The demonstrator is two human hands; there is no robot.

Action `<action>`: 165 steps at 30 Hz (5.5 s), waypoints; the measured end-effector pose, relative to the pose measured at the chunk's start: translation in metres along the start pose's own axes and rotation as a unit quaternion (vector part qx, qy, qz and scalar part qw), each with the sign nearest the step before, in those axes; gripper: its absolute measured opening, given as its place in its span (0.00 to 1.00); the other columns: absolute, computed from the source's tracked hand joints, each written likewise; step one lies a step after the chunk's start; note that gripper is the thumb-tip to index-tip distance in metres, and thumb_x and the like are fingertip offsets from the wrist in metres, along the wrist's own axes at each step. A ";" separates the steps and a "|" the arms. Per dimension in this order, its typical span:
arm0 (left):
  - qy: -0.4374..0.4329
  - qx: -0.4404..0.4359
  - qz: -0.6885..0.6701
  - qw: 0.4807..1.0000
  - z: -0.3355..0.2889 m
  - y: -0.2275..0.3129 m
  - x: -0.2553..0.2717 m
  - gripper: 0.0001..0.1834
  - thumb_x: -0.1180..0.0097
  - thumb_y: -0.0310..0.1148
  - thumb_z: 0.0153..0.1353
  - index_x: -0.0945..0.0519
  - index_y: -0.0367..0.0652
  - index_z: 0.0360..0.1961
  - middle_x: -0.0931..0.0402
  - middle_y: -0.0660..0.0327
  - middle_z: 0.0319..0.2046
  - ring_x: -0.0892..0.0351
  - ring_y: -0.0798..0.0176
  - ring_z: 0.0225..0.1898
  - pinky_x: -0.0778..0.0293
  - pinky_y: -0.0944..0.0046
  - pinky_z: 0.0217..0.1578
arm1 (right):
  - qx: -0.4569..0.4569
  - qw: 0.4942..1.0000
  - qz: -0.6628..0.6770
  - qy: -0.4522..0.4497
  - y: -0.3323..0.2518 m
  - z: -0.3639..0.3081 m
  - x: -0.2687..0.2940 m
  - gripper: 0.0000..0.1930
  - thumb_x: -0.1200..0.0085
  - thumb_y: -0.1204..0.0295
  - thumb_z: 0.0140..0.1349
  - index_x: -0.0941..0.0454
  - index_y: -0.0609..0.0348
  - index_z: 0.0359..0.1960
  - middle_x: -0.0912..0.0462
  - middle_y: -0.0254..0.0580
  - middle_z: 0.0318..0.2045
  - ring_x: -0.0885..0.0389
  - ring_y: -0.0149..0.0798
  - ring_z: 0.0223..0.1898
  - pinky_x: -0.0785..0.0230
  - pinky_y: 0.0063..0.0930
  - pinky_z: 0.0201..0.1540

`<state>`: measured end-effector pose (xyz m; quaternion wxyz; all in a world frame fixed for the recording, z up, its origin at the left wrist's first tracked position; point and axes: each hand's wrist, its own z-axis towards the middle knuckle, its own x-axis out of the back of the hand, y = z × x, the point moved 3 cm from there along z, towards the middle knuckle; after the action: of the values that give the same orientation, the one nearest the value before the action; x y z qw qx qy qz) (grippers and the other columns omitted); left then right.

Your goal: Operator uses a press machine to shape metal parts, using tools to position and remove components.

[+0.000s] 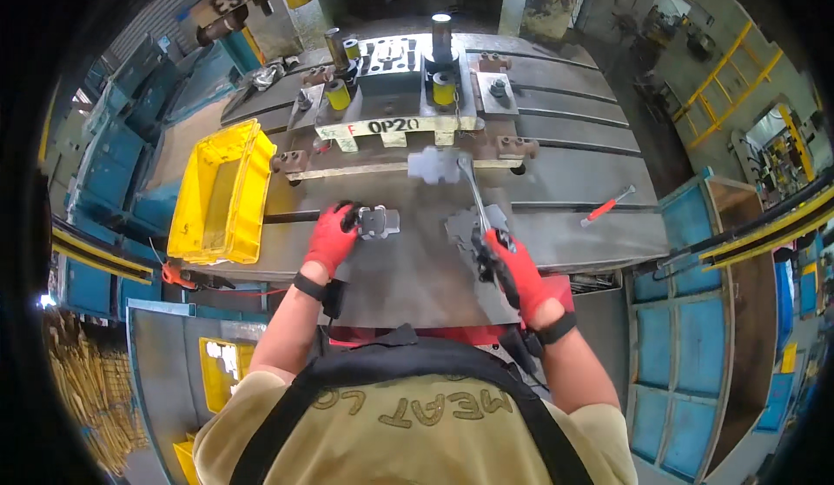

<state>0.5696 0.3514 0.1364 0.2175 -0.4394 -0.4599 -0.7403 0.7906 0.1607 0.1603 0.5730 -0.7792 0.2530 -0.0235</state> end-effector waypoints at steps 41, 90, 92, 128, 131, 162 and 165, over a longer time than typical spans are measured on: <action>-0.417 0.145 -0.298 0.846 -0.189 -0.124 -0.083 0.20 0.59 0.41 0.50 0.34 0.38 0.40 0.32 0.56 0.36 0.33 0.59 0.38 0.38 0.67 0.38 | 0.234 0.898 0.087 0.363 -0.006 -0.039 0.105 0.14 0.53 0.76 0.45 0.35 0.57 0.36 0.31 0.30 0.25 0.35 0.23 0.21 0.41 0.17 0.21; -0.201 0.160 -0.167 0.952 -0.065 -0.146 0.071 0.17 0.61 0.41 0.51 0.30 0.38 0.32 0.30 0.54 0.28 0.32 0.63 0.32 0.37 0.65 0.31 | 0.041 0.784 -0.163 0.597 0.093 -0.085 0.150 0.28 0.46 0.67 0.38 0.42 0.67 0.41 0.30 0.42 0.20 0.31 0.34 0.19 0.38 0.26 0.21; -0.108 0.040 -0.274 0.955 -0.019 -0.138 0.079 0.15 0.60 0.39 0.51 0.29 0.39 0.31 0.30 0.59 0.26 0.32 0.68 0.28 0.37 0.69 0.28 | 0.115 0.830 -0.089 0.539 0.058 -0.076 0.111 0.28 0.46 0.68 0.39 0.43 0.63 0.44 0.31 0.42 0.23 0.32 0.33 0.23 0.38 0.24 0.25; -0.003 -0.103 -0.429 0.897 0.159 0.035 0.081 0.07 0.56 0.26 0.47 0.28 0.40 0.28 0.30 0.67 0.21 0.36 0.76 0.21 0.39 0.76 0.22 | -0.133 0.980 -0.019 0.145 0.066 -0.055 0.017 0.10 0.56 0.63 0.50 0.30 0.56 0.26 0.32 0.27 0.18 0.36 0.22 0.18 0.42 0.16 0.20; -0.051 -0.008 -0.457 0.888 0.097 0.026 0.076 0.06 0.56 0.26 0.47 0.28 0.40 0.28 0.32 0.67 0.19 0.36 0.75 0.16 0.39 0.76 0.16 | -0.093 0.983 0.117 0.104 0.075 -0.050 0.025 0.13 0.59 0.60 0.52 0.30 0.56 0.24 0.33 0.28 0.16 0.37 0.23 0.15 0.44 0.14 0.15; 0.058 0.167 -0.414 0.893 -0.049 -0.088 0.010 0.15 0.53 0.28 0.46 0.33 0.38 0.38 0.31 0.59 0.32 0.33 0.65 0.35 0.37 0.70 0.36 | 0.313 0.867 -0.379 -0.084 -0.130 0.172 -0.101 0.13 0.68 0.63 0.56 0.35 0.59 0.31 0.36 0.27 0.15 0.42 0.23 0.17 0.48 0.17 0.19; -0.007 0.191 -0.436 0.879 -0.077 -0.100 0.043 0.09 0.56 0.29 0.48 0.30 0.37 0.32 0.30 0.62 0.27 0.33 0.70 0.29 0.36 0.72 0.32 | 0.231 0.922 -0.301 -0.080 -0.125 0.189 -0.094 0.14 0.68 0.60 0.56 0.33 0.56 0.26 0.36 0.27 0.15 0.41 0.22 0.17 0.48 0.17 0.18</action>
<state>0.4399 0.3355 0.1097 -0.0506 -0.1492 -0.7390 -0.6550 0.8161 0.3934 0.2327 0.7216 -0.6635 -0.0528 -0.1902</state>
